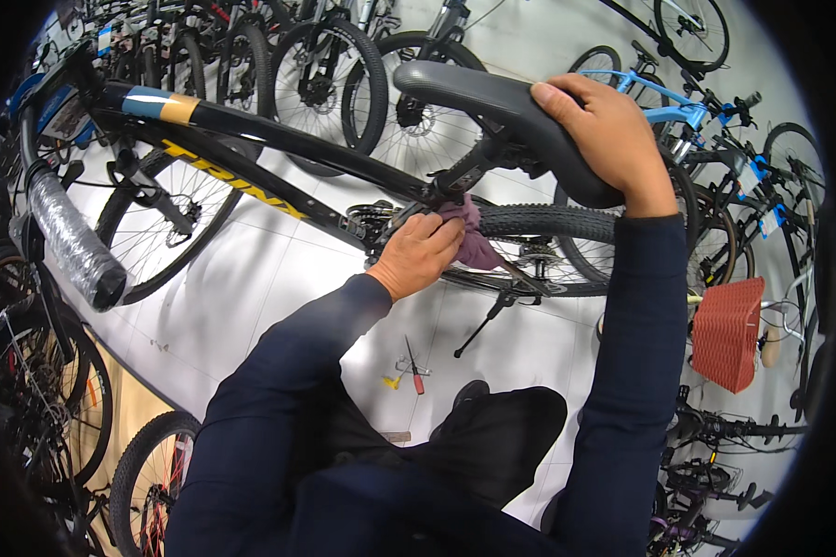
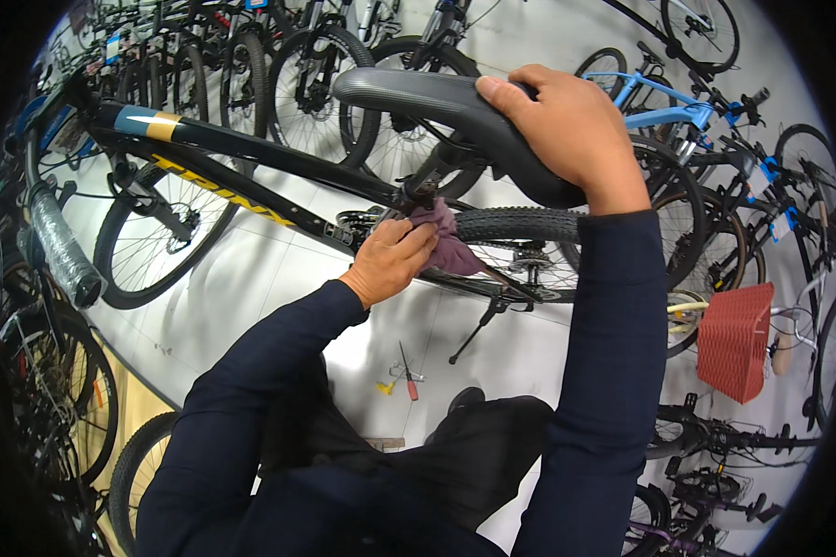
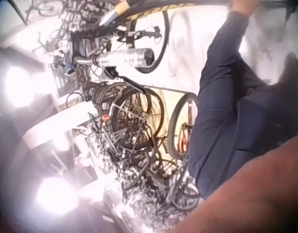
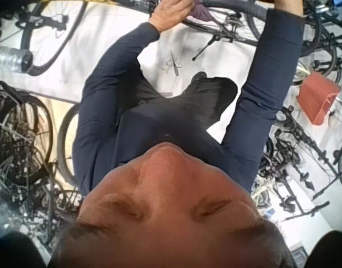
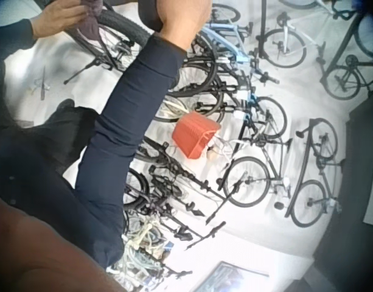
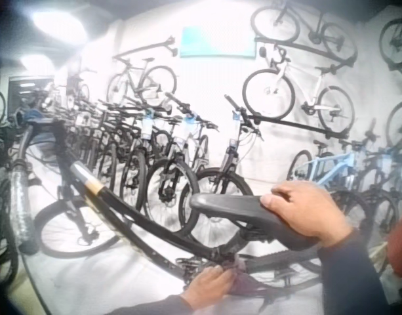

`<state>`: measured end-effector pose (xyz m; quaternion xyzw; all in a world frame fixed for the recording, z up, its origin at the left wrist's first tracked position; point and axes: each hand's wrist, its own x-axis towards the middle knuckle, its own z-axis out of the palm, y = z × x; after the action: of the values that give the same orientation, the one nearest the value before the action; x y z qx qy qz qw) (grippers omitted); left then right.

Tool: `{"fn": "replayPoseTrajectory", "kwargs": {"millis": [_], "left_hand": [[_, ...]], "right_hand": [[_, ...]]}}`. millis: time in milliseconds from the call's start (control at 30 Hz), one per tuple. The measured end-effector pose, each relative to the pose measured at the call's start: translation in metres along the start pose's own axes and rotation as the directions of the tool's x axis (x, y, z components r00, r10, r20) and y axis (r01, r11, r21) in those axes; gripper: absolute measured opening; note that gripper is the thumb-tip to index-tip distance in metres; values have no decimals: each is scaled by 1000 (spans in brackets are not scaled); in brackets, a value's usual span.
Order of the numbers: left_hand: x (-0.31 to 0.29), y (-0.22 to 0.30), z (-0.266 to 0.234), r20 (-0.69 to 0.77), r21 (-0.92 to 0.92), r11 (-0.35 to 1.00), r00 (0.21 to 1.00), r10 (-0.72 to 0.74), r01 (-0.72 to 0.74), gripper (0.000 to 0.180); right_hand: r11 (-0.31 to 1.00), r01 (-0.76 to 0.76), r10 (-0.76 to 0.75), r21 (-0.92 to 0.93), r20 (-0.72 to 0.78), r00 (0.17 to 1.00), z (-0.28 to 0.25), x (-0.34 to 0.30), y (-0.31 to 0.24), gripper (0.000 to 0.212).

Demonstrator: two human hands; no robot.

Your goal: The person wipes a bicycle with a purple cloth, cleaning the front fork, handlebars, seat, frame, and wheels in a bicycle shop. The person uses the cloth to wipe each component methodically.

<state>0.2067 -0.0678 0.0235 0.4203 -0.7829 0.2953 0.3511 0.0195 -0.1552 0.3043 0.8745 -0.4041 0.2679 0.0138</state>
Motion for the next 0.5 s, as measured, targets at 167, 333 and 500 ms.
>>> {"fn": "replayPoseTrajectory", "kwargs": {"millis": [167, 333, 500], "left_hand": [[-48, -35, -17, 102, -150, 946, 956, -273, 286, 31], [-62, -69, -1, -254, -353, 529, 465, -848, 772, 18], [-62, -34, 36, 195, -337, 559, 637, -746, 757, 32]], "right_hand": [[1000, 14, -14, 13, 8, 1000, -1, -1, 0, 60], [1000, 20, -20, 20, -3, 1000, 1, 2, 3, 62], [994, 16, -17, 104, 7, 1000, 1, 2, 4, 58]]}}
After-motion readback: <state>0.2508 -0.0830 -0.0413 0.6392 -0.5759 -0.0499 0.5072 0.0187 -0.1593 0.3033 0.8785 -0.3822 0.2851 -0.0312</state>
